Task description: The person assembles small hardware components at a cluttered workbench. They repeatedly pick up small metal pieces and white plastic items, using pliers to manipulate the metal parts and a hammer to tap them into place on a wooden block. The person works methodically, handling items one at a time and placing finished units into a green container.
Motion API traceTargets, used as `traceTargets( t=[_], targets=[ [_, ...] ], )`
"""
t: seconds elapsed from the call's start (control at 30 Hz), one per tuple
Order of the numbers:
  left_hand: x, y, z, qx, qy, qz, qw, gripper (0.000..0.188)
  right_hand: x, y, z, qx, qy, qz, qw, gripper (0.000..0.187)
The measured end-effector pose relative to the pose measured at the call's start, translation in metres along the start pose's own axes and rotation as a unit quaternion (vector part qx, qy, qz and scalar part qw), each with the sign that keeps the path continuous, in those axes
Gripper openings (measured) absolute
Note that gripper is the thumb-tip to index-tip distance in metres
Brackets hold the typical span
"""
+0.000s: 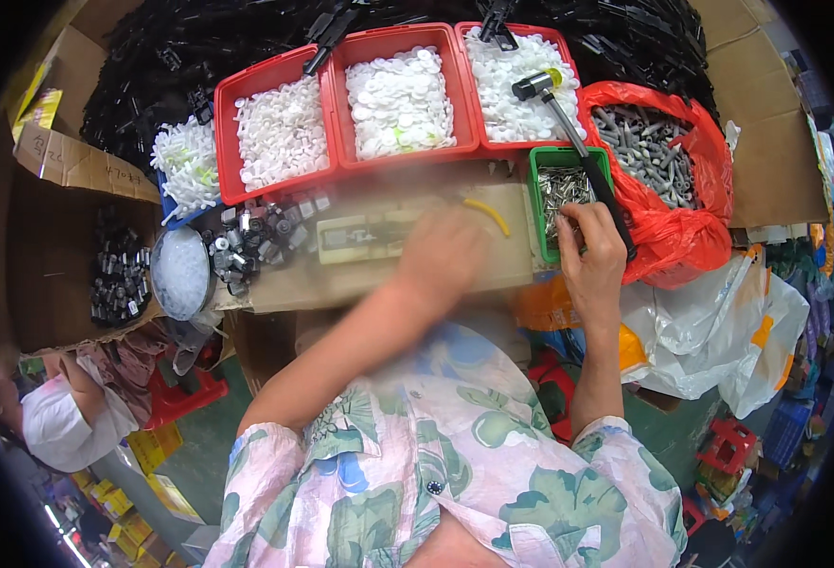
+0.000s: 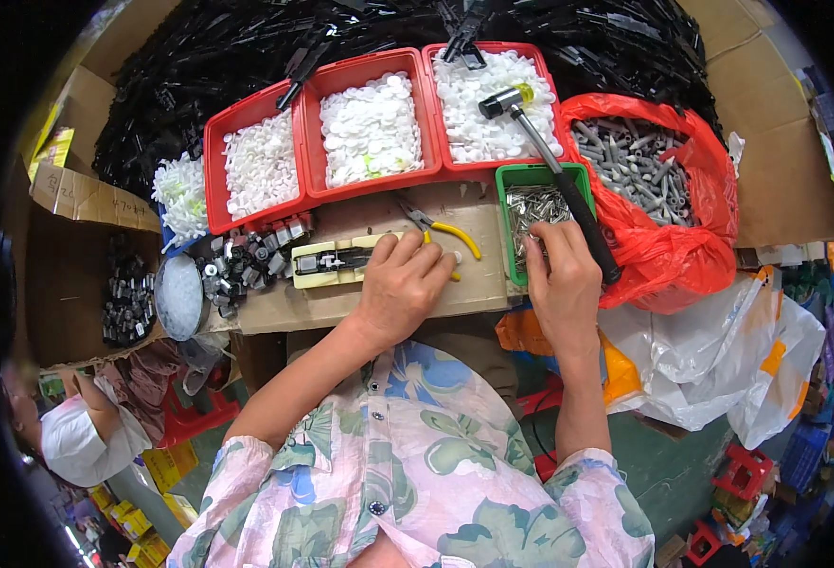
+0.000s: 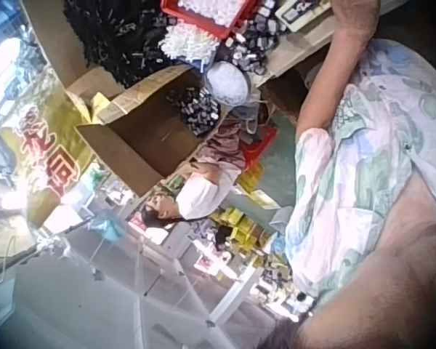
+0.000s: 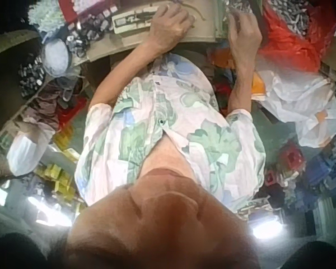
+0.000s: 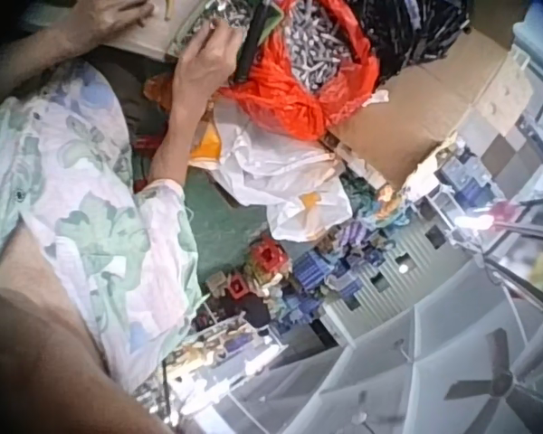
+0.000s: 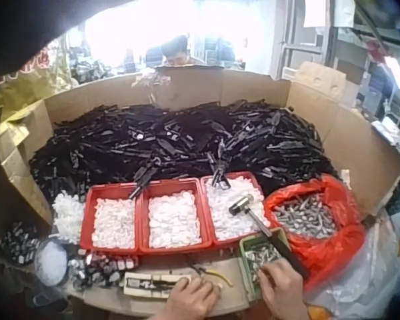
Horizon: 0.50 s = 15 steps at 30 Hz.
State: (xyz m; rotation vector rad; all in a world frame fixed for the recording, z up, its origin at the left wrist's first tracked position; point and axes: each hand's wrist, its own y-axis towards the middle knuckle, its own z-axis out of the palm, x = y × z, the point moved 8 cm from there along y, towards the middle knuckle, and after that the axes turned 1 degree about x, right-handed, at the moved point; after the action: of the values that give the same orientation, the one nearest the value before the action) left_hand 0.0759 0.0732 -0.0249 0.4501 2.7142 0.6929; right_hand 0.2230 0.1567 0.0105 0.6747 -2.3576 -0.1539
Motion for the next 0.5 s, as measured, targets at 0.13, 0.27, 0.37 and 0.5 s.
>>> traceTargets(
  t=[0.13, 0.27, 0.37, 0.5],
  targets=[
    [0.007, 0.005, -0.004, 0.011, -0.039, -0.025, 0.999, 0.019, -0.009, 0.005, 0.009, 0.051, -0.064, 0.004, 0.997, 0.013],
    [0.019, 0.011, -0.018, 0.016, -0.109, -0.058, 0.992, 0.017, -0.012, 0.009, 0.012, 0.065, -0.047, 0.010, 0.997, 0.012],
    [0.035, 0.026, -0.032, -0.006, -0.125, -0.063, 0.990, 0.014, -0.016, 0.008, 0.012, 0.050, -0.028, 0.009, 0.998, 0.010],
    [0.054, 0.056, -0.042, -0.028, -0.116, -0.076, 0.990, 0.011, -0.018, 0.008, 0.007, 0.021, 0.014, 0.021, 0.999, 0.008]
  ],
)
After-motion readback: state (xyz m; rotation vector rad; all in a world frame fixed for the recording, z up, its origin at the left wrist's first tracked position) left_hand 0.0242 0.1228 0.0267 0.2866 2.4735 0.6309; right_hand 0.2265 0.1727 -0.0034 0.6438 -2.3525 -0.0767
